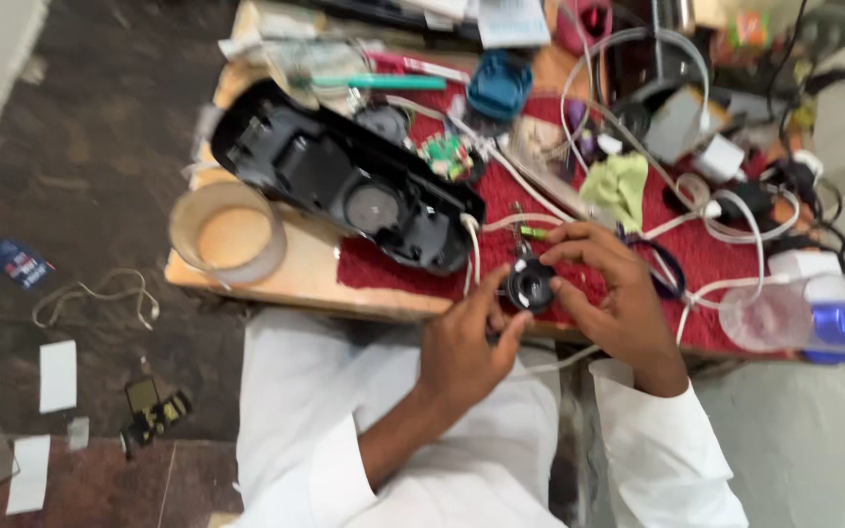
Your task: The person sits on the floor and works on a disassembled electronic device on a low table. They cut a piece of white tape with scissors, wrap it around a circular component, and place it into the device casing. They then handle wires and a small circuit board, connecting them within the casing.
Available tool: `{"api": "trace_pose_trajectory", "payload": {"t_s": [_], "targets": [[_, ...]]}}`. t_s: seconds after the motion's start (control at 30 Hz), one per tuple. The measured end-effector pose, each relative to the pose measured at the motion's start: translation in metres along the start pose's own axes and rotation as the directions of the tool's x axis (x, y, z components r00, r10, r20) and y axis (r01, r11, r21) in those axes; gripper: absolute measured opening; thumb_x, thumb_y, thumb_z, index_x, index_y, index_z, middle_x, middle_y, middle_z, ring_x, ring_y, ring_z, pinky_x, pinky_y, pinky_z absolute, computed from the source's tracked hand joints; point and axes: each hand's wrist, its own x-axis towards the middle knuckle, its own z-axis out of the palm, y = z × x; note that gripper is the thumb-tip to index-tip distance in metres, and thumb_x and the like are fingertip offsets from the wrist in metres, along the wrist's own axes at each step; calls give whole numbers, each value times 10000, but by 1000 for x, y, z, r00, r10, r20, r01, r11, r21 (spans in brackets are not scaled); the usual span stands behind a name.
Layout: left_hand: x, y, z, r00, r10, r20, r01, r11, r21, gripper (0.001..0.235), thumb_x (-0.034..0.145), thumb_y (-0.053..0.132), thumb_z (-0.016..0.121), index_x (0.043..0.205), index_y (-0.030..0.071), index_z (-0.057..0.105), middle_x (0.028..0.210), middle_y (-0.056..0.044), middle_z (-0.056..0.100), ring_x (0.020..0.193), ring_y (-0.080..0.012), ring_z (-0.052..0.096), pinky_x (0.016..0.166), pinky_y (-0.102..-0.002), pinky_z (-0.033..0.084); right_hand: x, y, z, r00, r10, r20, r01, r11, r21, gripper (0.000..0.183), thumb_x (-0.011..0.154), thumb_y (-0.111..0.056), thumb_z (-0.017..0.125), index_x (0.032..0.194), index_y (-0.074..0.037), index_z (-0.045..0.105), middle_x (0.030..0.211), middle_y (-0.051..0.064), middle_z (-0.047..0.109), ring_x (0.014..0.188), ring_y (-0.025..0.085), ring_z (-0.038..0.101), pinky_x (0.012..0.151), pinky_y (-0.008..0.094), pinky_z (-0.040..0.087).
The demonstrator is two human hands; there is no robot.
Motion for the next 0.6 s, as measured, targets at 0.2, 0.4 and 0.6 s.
{"api": "trace_pose_trajectory", "payload": {"t_s": [0.2, 0.4, 0.6], "targets": [[-2, 1, 0, 1000, 14, -8, -14, 1000, 11, 591, 882, 185, 811, 1410, 75, 570, 761, -25, 626, 648, -165, 641, 619, -325, 545, -38, -34, 6, 997, 64, -37, -68, 991, -119, 293, 812, -106, 784, 1096, -73, 722, 1417, 160, 561, 1266, 315, 592, 1029, 394, 500], [1, 0, 0, 1000, 30, -4, -29, 999, 37, 597, 882, 153, 808, 1418, 61, 561, 765, -26, 620, 651, -155, 640, 613, -317, 547, -33, -37, 24, 997, -56, -54, 39, 959, -280, 327, 817, -147, 816, 1125, -74, 734, 1458, 196, 515, 1337, 384, 509, 1127, 478, 420], [0, -3, 1, 999, 42, -11, -41, 998, 36, 604, 874, 146, 818, 1415, 49, 567, 767, -29, 628, 651, -151, 646, 608, -314, 550, -37, -31, 28, 996, 4, -87, -22, 980, -200, 372, 862, -172, 797, 1215, -89, 711, 1477, 187, 514, 1358, 368, 530, 1137, 464, 443]]}}
